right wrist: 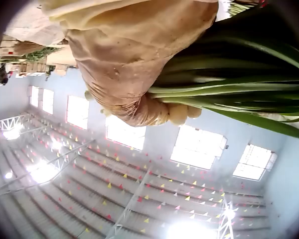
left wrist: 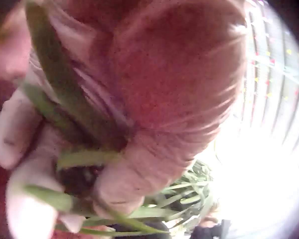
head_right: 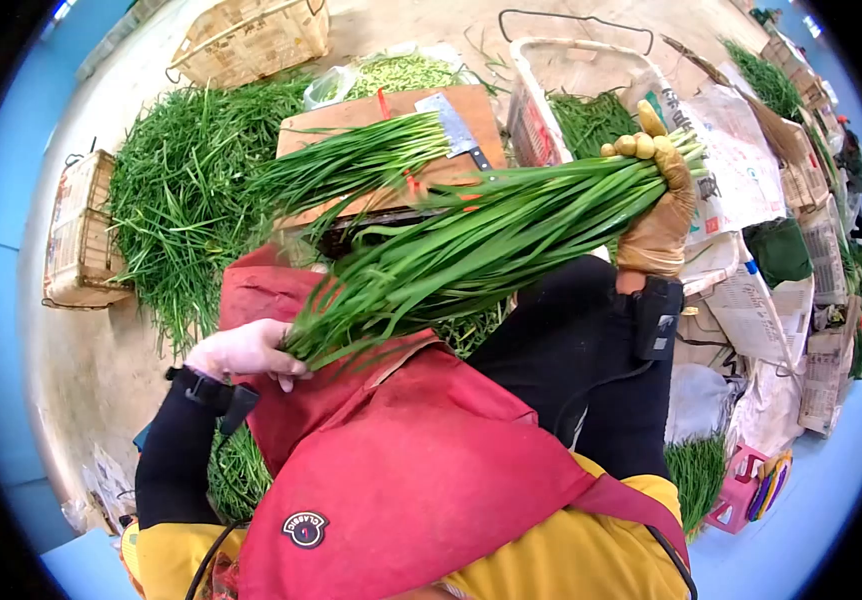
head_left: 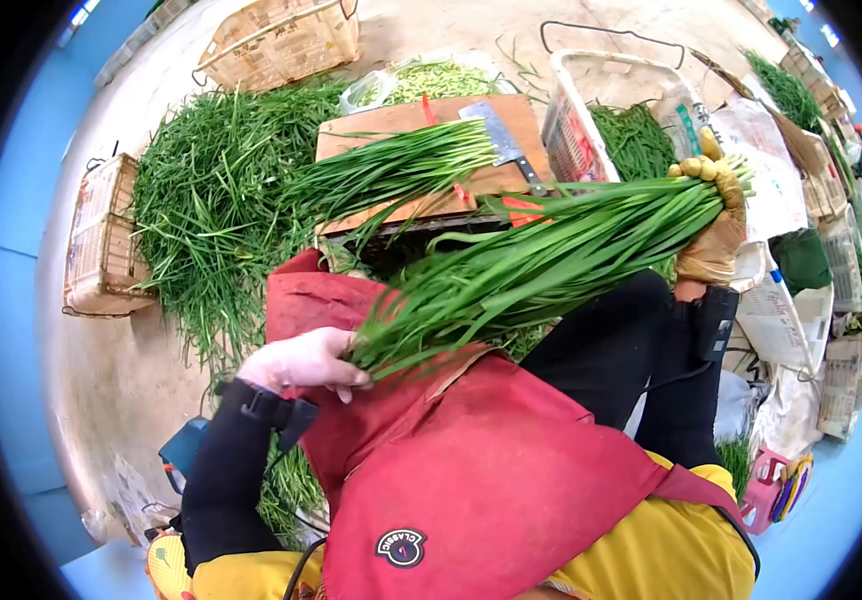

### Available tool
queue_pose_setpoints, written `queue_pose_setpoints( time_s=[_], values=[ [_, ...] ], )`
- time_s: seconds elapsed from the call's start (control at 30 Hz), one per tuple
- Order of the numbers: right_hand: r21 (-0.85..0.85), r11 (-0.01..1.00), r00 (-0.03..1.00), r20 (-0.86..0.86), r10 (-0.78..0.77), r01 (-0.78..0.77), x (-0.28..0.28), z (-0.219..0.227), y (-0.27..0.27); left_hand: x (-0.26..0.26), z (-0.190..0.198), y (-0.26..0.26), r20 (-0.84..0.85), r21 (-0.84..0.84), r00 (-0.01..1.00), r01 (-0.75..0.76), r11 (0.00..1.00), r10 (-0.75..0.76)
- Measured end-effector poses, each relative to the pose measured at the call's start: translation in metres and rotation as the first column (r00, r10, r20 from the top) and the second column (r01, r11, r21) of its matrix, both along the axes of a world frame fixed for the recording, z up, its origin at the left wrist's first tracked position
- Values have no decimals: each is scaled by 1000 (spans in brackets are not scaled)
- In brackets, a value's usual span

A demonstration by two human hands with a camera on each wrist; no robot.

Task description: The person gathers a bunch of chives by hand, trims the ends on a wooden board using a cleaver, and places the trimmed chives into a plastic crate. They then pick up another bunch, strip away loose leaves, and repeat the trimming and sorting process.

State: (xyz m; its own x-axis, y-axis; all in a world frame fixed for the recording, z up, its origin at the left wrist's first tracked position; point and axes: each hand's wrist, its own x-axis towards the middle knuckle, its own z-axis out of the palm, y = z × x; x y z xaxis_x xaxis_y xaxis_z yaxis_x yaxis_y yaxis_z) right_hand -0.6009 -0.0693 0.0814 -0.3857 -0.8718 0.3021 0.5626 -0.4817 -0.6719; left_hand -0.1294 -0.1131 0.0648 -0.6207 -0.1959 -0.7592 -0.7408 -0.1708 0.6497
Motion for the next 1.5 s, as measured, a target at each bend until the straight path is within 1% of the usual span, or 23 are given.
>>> queue_pose_setpoints(
  time_s=[0.03, 0.1, 0.17, 0.23, 0.3, 0.37, 0.5, 0.53, 0.57, 0.63, 0.67, 0.8, 0.83, 0.9, 0.97, 1.0, 1.03, 1.1, 1.23, 1.3, 1.37, 1.4, 1.5],
  values=[
    [27, 999, 998, -44, 34, -33, -2, 10, 3, 9, 1, -5, -35, -318, 980, 173, 932, -194],
    [78, 992, 990, -97, 106, -98, -5, 22, 7, 21, 10, -16, -379, -261, 897, -340, 904, 227],
    [-15, 996, 986, -144, 86, -89, 3, 39, 5, -5, 52, -24, -518, -344, 770, -587, 733, 374],
    [161, 982, 937, -348, -39, 100, 36, 64, 3, -48, 92, -17, -624, -366, 717, -621, 694, 312],
    [136, 985, 881, -471, -33, 110, 71, 78, -7, -93, 106, -7, -740, -417, 662, -588, 693, 117],
    [148, 985, 916, -400, -23, 89, 108, 95, -8, -132, 84, -9, -762, -588, 622, -548, 595, -181],
    [-29, 999, 973, -226, -51, 46, 153, 110, -10, -189, 63, 6, -919, -371, 361, -651, 662, -161],
    [-29, 999, 987, -156, -47, 43, 156, 109, -13, -196, 56, 5, -920, -391, 339, -761, 518, -197],
    [-30, 999, 996, -85, -40, 38, 159, 106, -15, -201, 50, 2, -946, -320, 282, -756, 571, -157],
    [-36, 986, 982, -97, -165, 162, 173, 110, -17, -202, 47, 6, -930, -365, 326, -871, 329, -171],
    [-52, 988, 985, -86, -152, 148, 177, 109, -15, -198, 38, -1, -860, -459, 424, -886, 70, -284],
    [-140, 980, 989, -12, -145, 142, 182, 113, -17, -190, 50, -17, -811, -469, 452, -882, -48, -372],
    [-151, 978, 988, -17, -150, 146, 178, 115, -16, -182, 63, -22, -828, -482, 430, -873, 66, -359],
    [-160, 984, 996, 34, 87, -81, 167, 117, -12, -150, 96, -29, -703, -701, 635, -695, 160, -320],
    [-174, 966, 980, -73, 183, -193, 152, 109, -11, -117, 128, -33, -580, -805, 783, -512, 299, -223],
    [-167, 969, 980, -106, 168, -184, 151, 108, -7, -103, 133, -35, -646, -723, 734, -500, 476, -210],
    [-157, 972, 978, -139, 155, -177, 149, 106, -3, -89, 152, -21, -637, -543, 770, -412, 731, -39],
    [-33, 966, 918, -319, 234, -257, 136, 72, -6, -60, 153, 1, -505, -168, 829, -365, 916, 238],
    [375, 753, 756, -178, 630, -540, 148, 19, 10, -18, 73, 48, -270, 282, 766, -517, 808, 584],
    [472, 739, 747, -222, 627, -481, 162, 3, 18, -11, 29, 68, -243, 437, 711, -528, 729, 660],
    [522, 692, 643, -312, 699, -498, 164, -13, 15, -21, 23, 82, -276, 519, 666, -504, 691, 693],
    [488, 648, 638, -217, 739, -584, 169, -23, 14, -22, 18, 85, -288, 531, 644, -509, 678, 709],
    [557, 637, 652, -209, 729, -533, 168, -35, 10, -27, 11, 87, -305, 554, 594, -524, 646, 744]
  ],
)
